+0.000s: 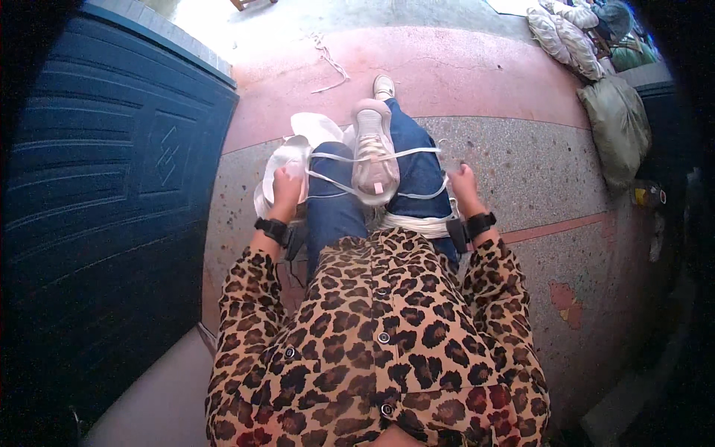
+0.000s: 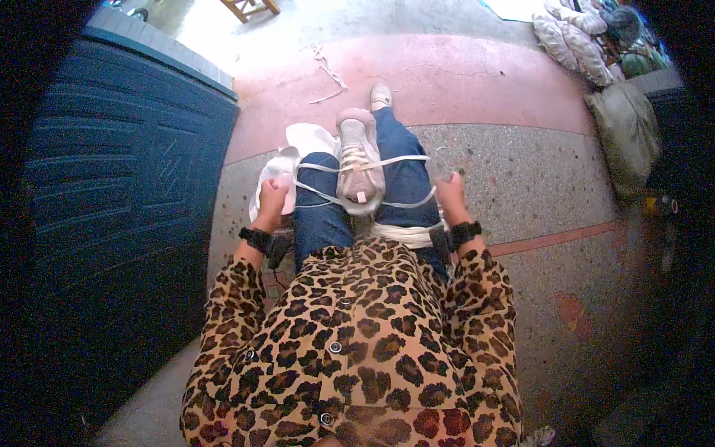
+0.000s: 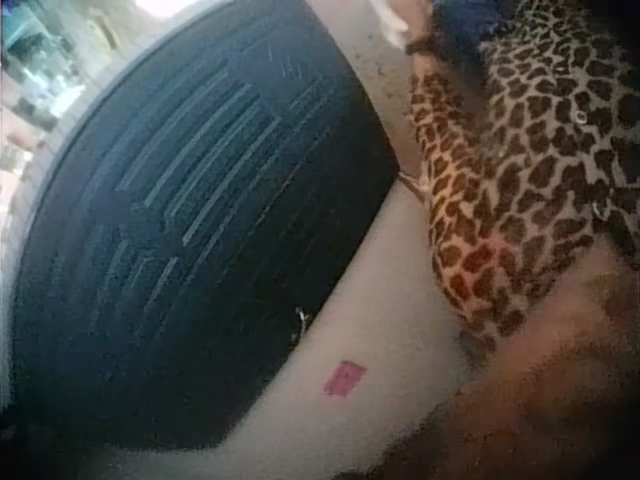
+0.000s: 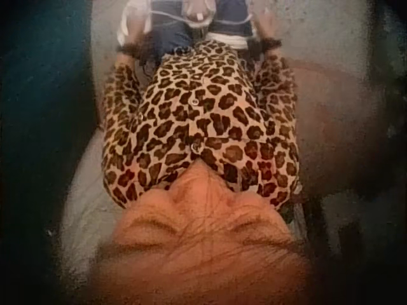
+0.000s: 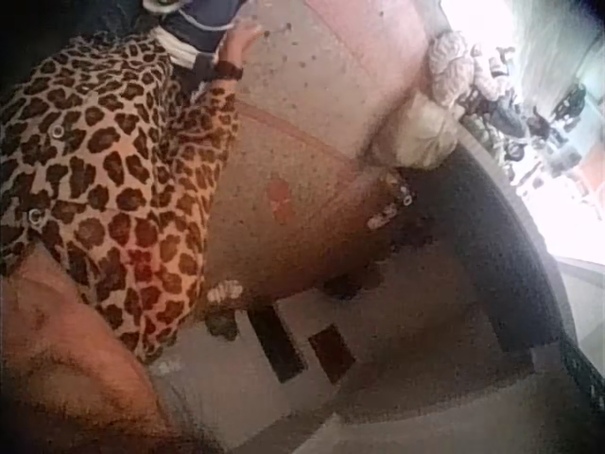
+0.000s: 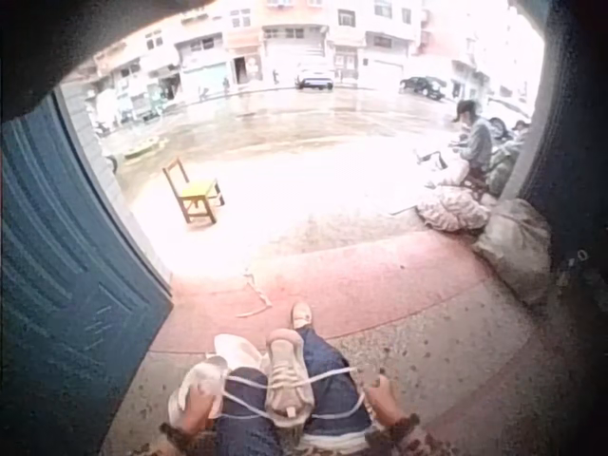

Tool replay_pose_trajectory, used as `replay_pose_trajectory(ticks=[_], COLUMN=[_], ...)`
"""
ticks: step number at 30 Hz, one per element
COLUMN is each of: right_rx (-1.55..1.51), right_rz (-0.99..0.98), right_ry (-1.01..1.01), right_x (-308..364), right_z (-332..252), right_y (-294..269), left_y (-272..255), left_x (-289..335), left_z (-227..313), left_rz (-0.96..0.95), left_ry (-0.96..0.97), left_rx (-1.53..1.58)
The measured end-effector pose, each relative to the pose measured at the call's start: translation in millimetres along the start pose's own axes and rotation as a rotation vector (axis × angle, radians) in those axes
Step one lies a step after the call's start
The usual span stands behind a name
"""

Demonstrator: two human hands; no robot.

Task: Lacing a pair of white sneakers while sitting.

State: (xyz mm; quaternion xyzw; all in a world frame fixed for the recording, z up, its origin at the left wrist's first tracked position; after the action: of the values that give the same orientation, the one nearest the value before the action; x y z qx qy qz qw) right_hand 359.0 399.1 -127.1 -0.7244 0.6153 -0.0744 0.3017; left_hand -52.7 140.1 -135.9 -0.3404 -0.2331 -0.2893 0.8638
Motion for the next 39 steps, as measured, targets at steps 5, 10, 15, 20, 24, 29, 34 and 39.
replay_pose_trajectory(ticks=[5,10,15,20,24,29,34,39], right_rx=[0.336,0.458,0.455,0.338,0.158,0.233,0.250,0.257], right_rz=[-0.421,-0.829,-0.883,-0.846,-0.732,-0.746,-0.736,-0.749], right_ry=[-0.610,-0.848,-0.936,-0.784,-0.552,-0.365,-0.421,-0.441], right_x=[21.4,51.1,60.2,50.7,27.3,12.5,8.2,8.2], right_z=[-99.3,-129.3,-114.0,-114.9,-112.4,-109.9,-117.7,-119.3], right_y=[21.8,59.0,67.2,63.1,82.2,102.6,105.7,105.8], left_y=[30.4,81.8,99.5,84.5,82.9,86.4,81.2,78.3], left_x=[88.0,133.1,109.3,89.5,58.2,73.2,77.1,71.2], left_z=[72.1,84.0,55.9,67.8,56.9,69.7,71.4,68.0], left_rz=[0.128,-0.093,-0.120,-0.275,-0.373,-0.309,-0.257,-0.153], left_ry=[1.073,1.272,1.168,0.839,0.435,0.464,0.426,0.482], left_rx=[-0.593,-0.878,-1.090,-0.687,-0.439,-0.519,-0.472,-0.432])
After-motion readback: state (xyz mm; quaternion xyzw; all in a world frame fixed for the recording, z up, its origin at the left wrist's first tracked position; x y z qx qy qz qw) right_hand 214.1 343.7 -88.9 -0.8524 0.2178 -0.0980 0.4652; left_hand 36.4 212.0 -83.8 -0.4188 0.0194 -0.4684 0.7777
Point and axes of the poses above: each hand's wrist, its own x-axis away from the middle knuckle, its own y-axis out of the palm, z = x × y, the point moved 7 cm from there along -x, towards the middle knuckle, and after that the axes turned 14 degrees about -y, right-handed, at the moved point
